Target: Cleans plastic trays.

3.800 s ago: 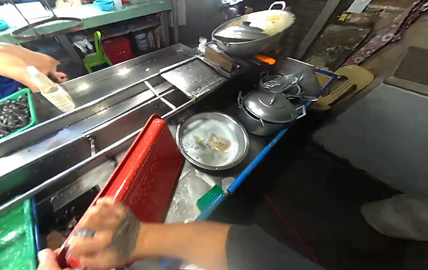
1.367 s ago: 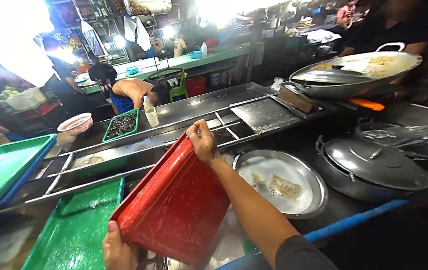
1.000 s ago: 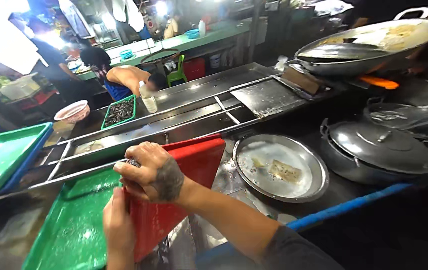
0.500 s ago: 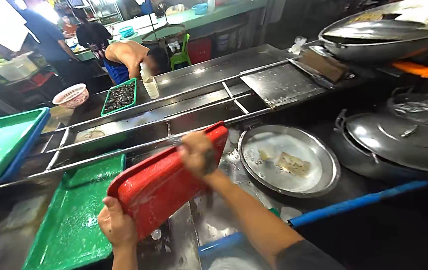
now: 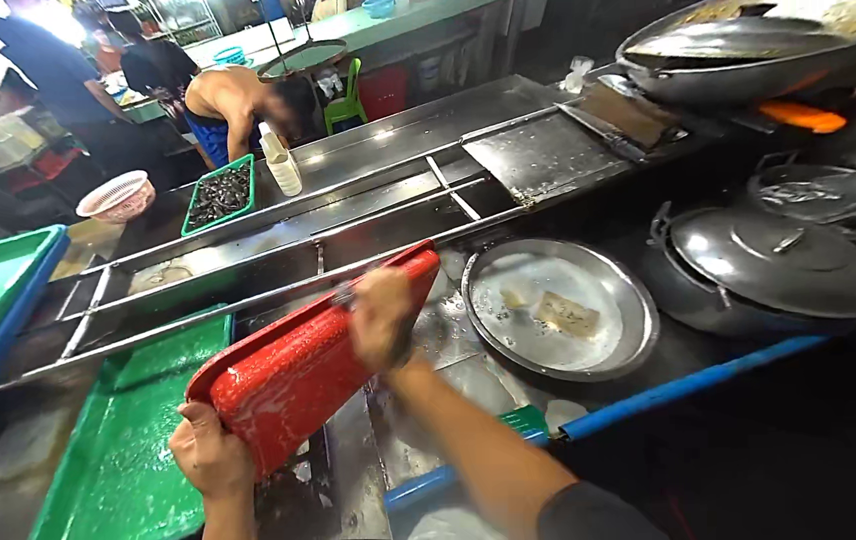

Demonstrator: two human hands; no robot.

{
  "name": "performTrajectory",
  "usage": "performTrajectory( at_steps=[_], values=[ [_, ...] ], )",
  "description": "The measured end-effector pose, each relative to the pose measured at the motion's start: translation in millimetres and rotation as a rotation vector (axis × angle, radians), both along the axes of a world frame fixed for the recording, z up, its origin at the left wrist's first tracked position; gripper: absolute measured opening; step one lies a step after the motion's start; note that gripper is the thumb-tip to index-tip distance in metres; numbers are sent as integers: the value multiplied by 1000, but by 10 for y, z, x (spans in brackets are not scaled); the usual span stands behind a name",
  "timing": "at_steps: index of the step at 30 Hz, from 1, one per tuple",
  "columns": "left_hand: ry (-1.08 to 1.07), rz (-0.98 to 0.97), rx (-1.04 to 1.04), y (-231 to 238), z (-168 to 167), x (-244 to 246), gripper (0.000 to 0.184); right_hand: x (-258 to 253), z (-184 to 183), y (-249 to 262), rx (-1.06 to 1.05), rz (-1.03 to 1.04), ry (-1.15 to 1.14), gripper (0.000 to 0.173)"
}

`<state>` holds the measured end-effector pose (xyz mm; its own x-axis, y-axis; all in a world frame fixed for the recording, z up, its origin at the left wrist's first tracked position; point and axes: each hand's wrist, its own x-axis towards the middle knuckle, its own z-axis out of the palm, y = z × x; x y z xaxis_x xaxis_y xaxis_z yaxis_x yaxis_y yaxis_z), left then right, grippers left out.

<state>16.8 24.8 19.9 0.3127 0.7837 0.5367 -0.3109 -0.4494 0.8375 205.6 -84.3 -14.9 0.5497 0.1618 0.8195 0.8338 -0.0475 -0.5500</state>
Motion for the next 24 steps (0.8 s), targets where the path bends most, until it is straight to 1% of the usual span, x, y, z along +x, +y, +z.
performTrajectory(
  at_steps=[1, 2, 3, 4, 5, 7, 8, 9, 11, 13, 15, 16, 18, 19, 20, 21, 22, 24],
  values=[
    [-5, -20, 4, -33, 10, 55, 48, -356, 173, 78, 26, 73, -2, 33],
    [-10, -44, -5, -65, -3, 90, 48, -591, 292, 136, 35, 131, -9, 34],
    [-2, -55, -34, -95, -43, 72, 51, -627, 289, 163, 27, 143, -26, 36],
    [14, -49, -73, -89, -93, 5, 54, -462, 162, 161, 4, 88, -44, 38],
    [19, -35, -99, -36, -146, -64, 56, -128, -24, 108, -37, 10, -50, 38],
    [5, 6, -127, 104, -303, -202, 58, 722, -331, -130, -149, -101, -27, 32],
    [-11, 24, -139, 127, -407, -274, 59, 1056, -415, -258, -169, -97, 13, 28],
    [-33, 24, -154, 141, -507, -319, 61, 1276, -445, -351, -154, -58, 91, 26],
    [-84, -69, -216, 177, -709, -374, 68, 1447, -455, -408, -7, 99, 339, 26],
    [-162, -173, -299, 166, -876, -391, 74, 1449, -490, -372, 201, 268, 566, 28],
    [-231, -244, -351, 143, -995, -388, 79, 1474, -513, -354, 322, 314, 649, 31],
    [-259, -267, -360, 126, -1029, -402, 80, 1499, -524, -377, 334, 323, 653, 29],
    [-287, -263, -372, 94, -1066, -424, 80, 1554, -535, -457, 323, 388, 638, 20],
    [-296, -242, -383, 86, -1079, -430, 79, 1575, -491, -486, 300, 439, 636, 15],
    [-308, -224, -412, 83, -1101, -445, 76, 1568, -406, -508, 286, 468, 637, 18],
    [-307, -200, -456, 87, -1143, -468, 71, 1529, -272, -529, 274, 448, 623, 23],
    [-282, -186, -517, 110, -1203, -508, 61, 1475, -90, -551, 250, 400, 577, 26],
    [-141, -264, -625, 232, -1306, -665, 39, 1359, 366, -616, 191, 313, 371, 22]
  ],
)
